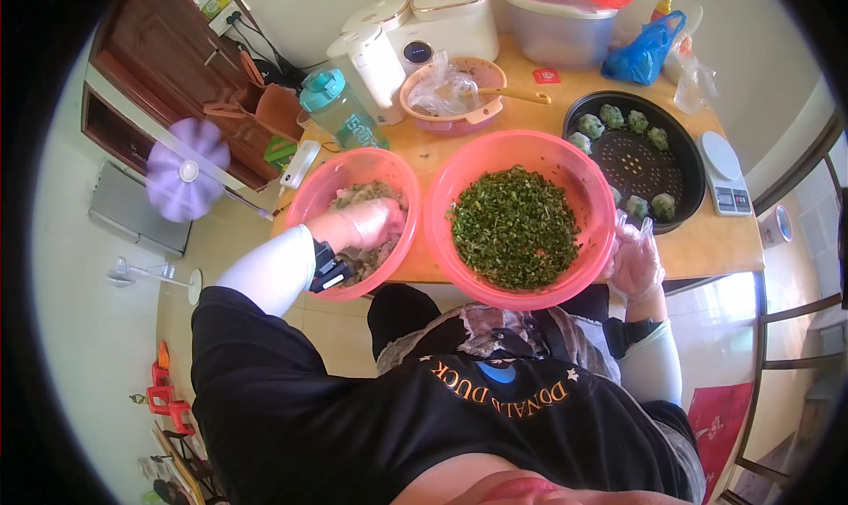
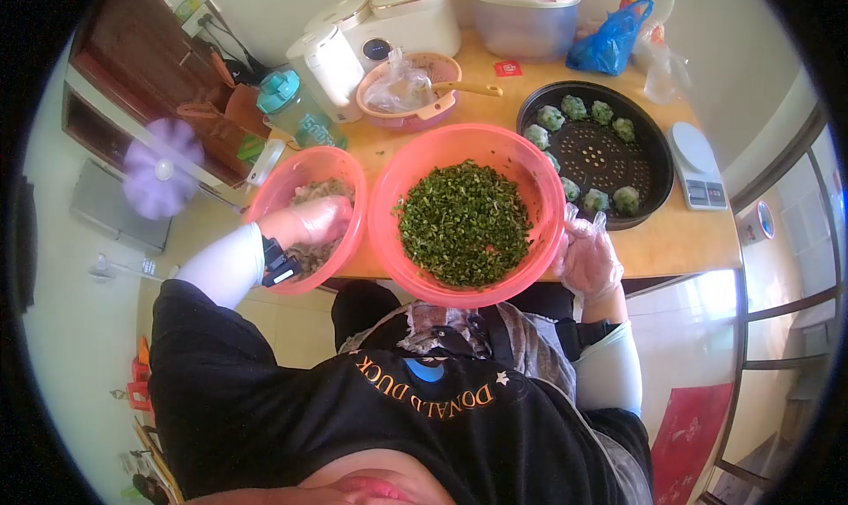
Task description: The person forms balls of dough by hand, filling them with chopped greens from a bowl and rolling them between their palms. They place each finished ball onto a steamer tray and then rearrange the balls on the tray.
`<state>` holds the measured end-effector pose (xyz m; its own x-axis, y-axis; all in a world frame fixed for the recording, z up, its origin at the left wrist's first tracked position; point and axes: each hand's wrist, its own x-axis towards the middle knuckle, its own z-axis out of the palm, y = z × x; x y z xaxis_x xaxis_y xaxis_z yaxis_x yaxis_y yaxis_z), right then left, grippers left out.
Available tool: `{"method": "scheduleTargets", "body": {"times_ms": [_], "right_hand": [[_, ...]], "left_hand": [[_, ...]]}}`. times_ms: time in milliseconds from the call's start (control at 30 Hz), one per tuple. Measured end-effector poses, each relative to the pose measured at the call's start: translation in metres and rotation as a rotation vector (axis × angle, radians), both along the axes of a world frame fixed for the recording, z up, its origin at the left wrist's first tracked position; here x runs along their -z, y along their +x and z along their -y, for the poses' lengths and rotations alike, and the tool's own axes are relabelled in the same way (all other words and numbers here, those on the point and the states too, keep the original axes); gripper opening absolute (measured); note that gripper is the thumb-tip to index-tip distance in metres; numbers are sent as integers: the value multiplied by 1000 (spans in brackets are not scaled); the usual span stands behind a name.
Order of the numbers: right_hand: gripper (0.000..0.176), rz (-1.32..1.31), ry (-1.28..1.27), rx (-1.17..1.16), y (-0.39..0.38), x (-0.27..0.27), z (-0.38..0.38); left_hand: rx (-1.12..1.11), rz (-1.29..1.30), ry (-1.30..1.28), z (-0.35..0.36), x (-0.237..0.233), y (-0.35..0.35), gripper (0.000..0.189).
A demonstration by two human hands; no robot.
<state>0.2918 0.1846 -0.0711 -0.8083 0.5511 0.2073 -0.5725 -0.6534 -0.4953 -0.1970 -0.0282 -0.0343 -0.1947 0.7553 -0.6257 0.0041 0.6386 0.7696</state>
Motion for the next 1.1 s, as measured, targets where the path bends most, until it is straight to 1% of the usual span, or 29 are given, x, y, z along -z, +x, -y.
{"method": "scheduleTargets", "body": {"times_ms": [33,67,133,167,200,233,267,333,367,433,467,500,533,567,633,667,700,767,800,833,900,933,1000,1100], "right_hand": [[63,-15,18,2,-1,0,-1],[63,-30,35,4,-1,0,-1],[63,-10,46,10,0,1,-1],[63,9,59,16,1,1,-1],[63,8,59,14,0,1,0],[63,9,37,28,0,2,1],[63,10,19,39,0,1,1],[62,14,33,45,-1,-2,3],[62,22,42,55,-2,-4,3],[61,43,6,45,-1,-4,3],[61,67,-32,40,0,-4,2],[61,65,-32,32,-1,-5,1],[60,54,-40,6,-1,-5,2],[60,44,-48,-21,0,-5,1],[60,-7,-41,-74,0,-4,0],[59,-12,-22,-60,1,-3,0],[59,-20,-2,-45,1,-2,0],[59,-13,-31,-17,1,-3,3],[59,-2,-61,12,0,-3,5],[59,-7,-63,7,0,-3,5],[70,8,-177,8,1,-1,3],[70,-26,-35,-33,1,6,-3],[70,-37,-47,-50,1,7,-3],[71,-48,-47,-59,0,4,-1]], "left_hand": [[73,-29,9,3,-12,12,13],[72,-28,8,4,-26,27,13],[145,-196,-83,5,-49,49,12],[143,-196,-84,5,-39,41,12],[186,-139,-63,4,-20,26,12],[229,-82,-40,1,-18,24,12],[226,-85,-36,2,-18,21,12],[545,-602,56,1,-39,32,13],[538,-605,57,1,-35,27,13],[181,-390,-31,2,-34,25,13],[173,-392,-32,6,-37,20,13],[414,-793,24,9,-66,34,14],[659,-1191,78,12,-81,41,17],[654,-1190,72,13,-80,35,17],[335,-859,203,11,-77,8,20],[292,-826,247,10,-76,-7,20],[290,-829,245,13,-87,-1,20],[-242,-341,219,21,-122,17,28],[-313,-197,276,24,-127,15,36],[-317,-203,274,28,-132,15,36],[-422,-41,352,39,-141,18,32],[-427,-44,348,43,-139,16,32],[-536,63,457,50,-136,14,29],[-613,100,493,60,-141,17,27]]}}
